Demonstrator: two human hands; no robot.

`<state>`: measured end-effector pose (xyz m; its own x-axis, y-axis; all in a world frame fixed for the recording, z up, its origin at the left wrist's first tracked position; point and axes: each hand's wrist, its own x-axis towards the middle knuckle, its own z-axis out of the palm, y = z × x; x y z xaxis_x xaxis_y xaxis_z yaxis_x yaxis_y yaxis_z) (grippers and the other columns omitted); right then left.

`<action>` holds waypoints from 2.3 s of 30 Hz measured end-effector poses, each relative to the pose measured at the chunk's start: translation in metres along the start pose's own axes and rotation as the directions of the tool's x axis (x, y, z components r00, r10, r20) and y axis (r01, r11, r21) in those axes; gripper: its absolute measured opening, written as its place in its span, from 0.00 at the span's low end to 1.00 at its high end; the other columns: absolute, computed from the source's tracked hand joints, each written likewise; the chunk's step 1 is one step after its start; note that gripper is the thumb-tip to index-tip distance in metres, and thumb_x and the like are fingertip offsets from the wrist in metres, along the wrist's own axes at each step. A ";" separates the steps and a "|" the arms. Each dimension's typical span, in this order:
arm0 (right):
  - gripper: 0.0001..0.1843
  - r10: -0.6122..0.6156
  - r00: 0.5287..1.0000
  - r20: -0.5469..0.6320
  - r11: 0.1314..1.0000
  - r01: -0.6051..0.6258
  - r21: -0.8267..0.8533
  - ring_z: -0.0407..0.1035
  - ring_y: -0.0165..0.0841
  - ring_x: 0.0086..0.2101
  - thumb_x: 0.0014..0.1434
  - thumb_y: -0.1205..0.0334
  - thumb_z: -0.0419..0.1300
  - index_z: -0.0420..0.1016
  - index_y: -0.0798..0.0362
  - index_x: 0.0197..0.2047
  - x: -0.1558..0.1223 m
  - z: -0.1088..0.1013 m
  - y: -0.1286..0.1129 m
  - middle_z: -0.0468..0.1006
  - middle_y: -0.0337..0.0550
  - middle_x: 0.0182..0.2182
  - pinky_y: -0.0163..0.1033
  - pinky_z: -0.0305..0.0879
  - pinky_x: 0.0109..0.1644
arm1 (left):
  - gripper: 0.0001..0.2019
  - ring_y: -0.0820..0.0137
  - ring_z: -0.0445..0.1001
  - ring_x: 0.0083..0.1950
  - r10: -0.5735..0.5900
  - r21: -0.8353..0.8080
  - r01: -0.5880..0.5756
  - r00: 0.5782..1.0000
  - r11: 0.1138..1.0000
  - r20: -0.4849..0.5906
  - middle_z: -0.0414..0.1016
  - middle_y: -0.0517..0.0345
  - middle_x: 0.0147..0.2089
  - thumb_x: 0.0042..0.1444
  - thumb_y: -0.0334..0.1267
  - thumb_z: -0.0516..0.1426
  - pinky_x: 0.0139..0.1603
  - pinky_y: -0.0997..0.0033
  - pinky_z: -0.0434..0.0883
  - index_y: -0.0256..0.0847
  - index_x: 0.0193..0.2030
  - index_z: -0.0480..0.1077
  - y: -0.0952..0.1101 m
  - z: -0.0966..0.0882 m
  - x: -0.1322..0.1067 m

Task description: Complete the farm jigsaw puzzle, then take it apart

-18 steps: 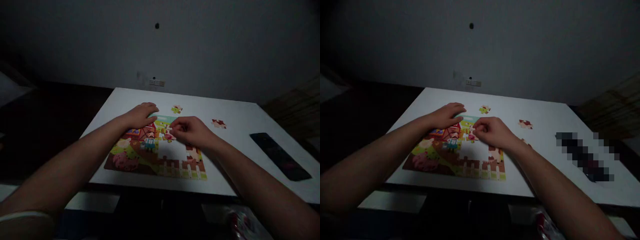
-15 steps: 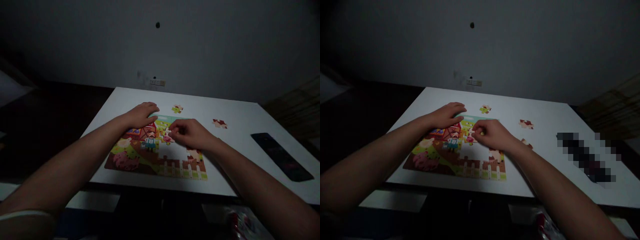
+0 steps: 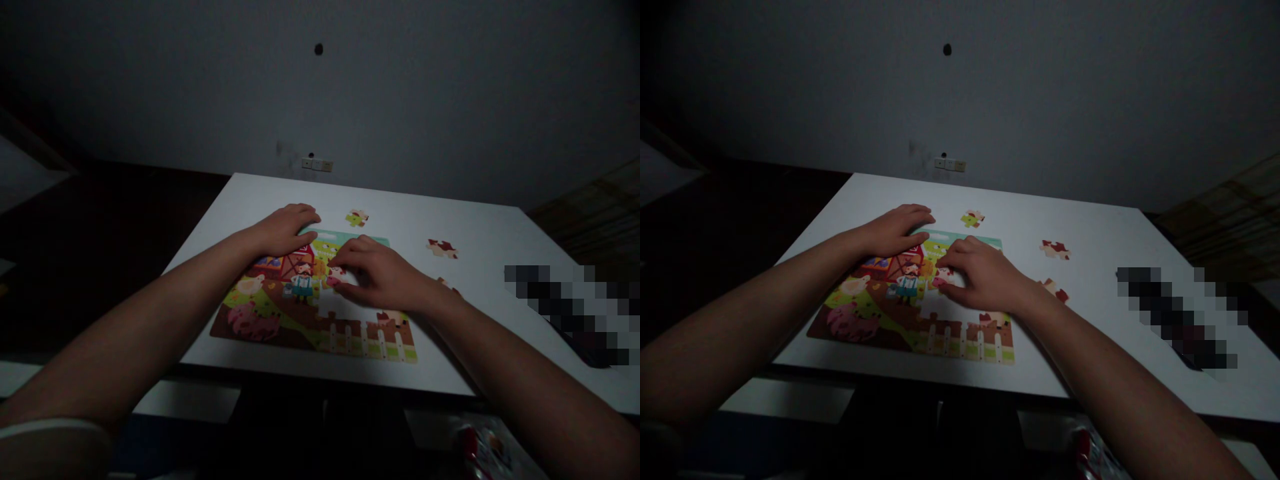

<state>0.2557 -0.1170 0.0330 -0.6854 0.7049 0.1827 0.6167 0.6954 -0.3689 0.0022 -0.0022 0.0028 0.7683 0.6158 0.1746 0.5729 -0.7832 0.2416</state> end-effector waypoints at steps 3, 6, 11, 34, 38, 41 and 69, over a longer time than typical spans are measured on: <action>0.13 0.008 1.000 0.014 1.000 -0.007 -0.015 0.69 0.43 0.45 0.64 0.56 0.64 0.78 0.46 0.51 0.000 0.002 -0.002 0.76 0.48 0.42 0.49 0.66 0.49 | 0.25 0.53 0.64 0.68 -0.001 -0.008 0.001 1.000 1.000 -0.003 0.66 0.43 0.68 0.68 0.50 0.50 0.69 0.49 0.62 0.40 0.65 0.68 0.000 0.000 0.000; 0.11 0.024 1.000 0.011 0.999 -0.024 -0.029 0.69 0.43 0.44 0.64 0.56 0.64 0.79 0.47 0.49 0.002 0.004 -0.004 0.77 0.48 0.41 0.49 0.66 0.48 | 0.25 0.53 0.64 0.67 0.001 -0.010 -0.001 1.000 1.000 -0.003 0.66 0.44 0.67 0.67 0.51 0.50 0.69 0.48 0.62 0.41 0.65 0.68 -0.001 0.000 0.000; 0.10 0.031 0.999 0.010 0.998 -0.031 -0.058 0.70 0.43 0.43 0.64 0.55 0.65 0.80 0.48 0.47 0.004 0.004 -0.007 0.77 0.48 0.39 0.49 0.65 0.47 | 0.24 0.53 0.66 0.67 0.015 0.000 -0.015 1.000 1.000 -0.006 0.68 0.44 0.66 0.67 0.50 0.50 0.68 0.49 0.63 0.41 0.64 0.68 -0.001 0.000 0.001; 0.12 -0.157 0.986 0.055 0.981 0.162 -0.103 0.68 0.42 0.52 0.67 0.61 0.60 0.82 0.41 0.50 0.005 0.000 -0.006 0.81 0.41 0.51 0.51 0.65 0.56 | 0.23 0.55 0.65 0.68 0.008 -0.002 -0.008 1.000 1.000 -0.013 0.68 0.42 0.67 0.68 0.50 0.50 0.69 0.51 0.63 0.41 0.63 0.69 0.000 -0.003 0.000; 0.12 -0.164 0.985 0.045 0.983 0.167 -0.077 0.69 0.42 0.51 0.67 0.61 0.60 0.81 0.43 0.51 0.005 0.002 -0.002 0.82 0.42 0.49 0.51 0.66 0.56 | 0.23 0.56 0.65 0.69 0.001 -0.012 -0.002 1.000 1.000 -0.018 0.68 0.43 0.67 0.67 0.50 0.50 0.70 0.52 0.62 0.41 0.63 0.69 -0.001 -0.002 0.000; 0.11 -0.157 0.987 0.046 0.984 0.160 -0.073 0.70 0.43 0.50 0.68 0.61 0.59 0.81 0.46 0.51 0.005 0.004 -0.002 0.83 0.44 0.46 0.51 0.66 0.56 | 0.23 0.57 0.65 0.68 0.000 -0.013 0.000 1.000 1.000 -0.013 0.68 0.44 0.67 0.67 0.49 0.51 0.70 0.52 0.61 0.42 0.63 0.69 -0.001 -0.002 0.000; 0.13 0.009 1.000 0.013 1.000 -0.009 -0.018 0.72 0.44 0.47 0.66 0.58 0.62 0.80 0.42 0.53 -0.008 -0.013 0.017 0.81 0.47 0.44 0.52 0.69 0.51 | 0.23 0.55 0.66 0.67 0.008 -0.001 -0.008 1.000 1.000 -0.007 0.67 0.44 0.67 0.68 0.50 0.49 0.68 0.52 0.63 0.41 0.63 0.68 0.000 -0.001 0.000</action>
<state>0.2771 -0.1089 0.0372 -0.6844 0.7096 0.1678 0.6297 0.6912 -0.3546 0.0022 -0.0020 0.0041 0.7706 0.6105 0.1829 0.5668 -0.7877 0.2412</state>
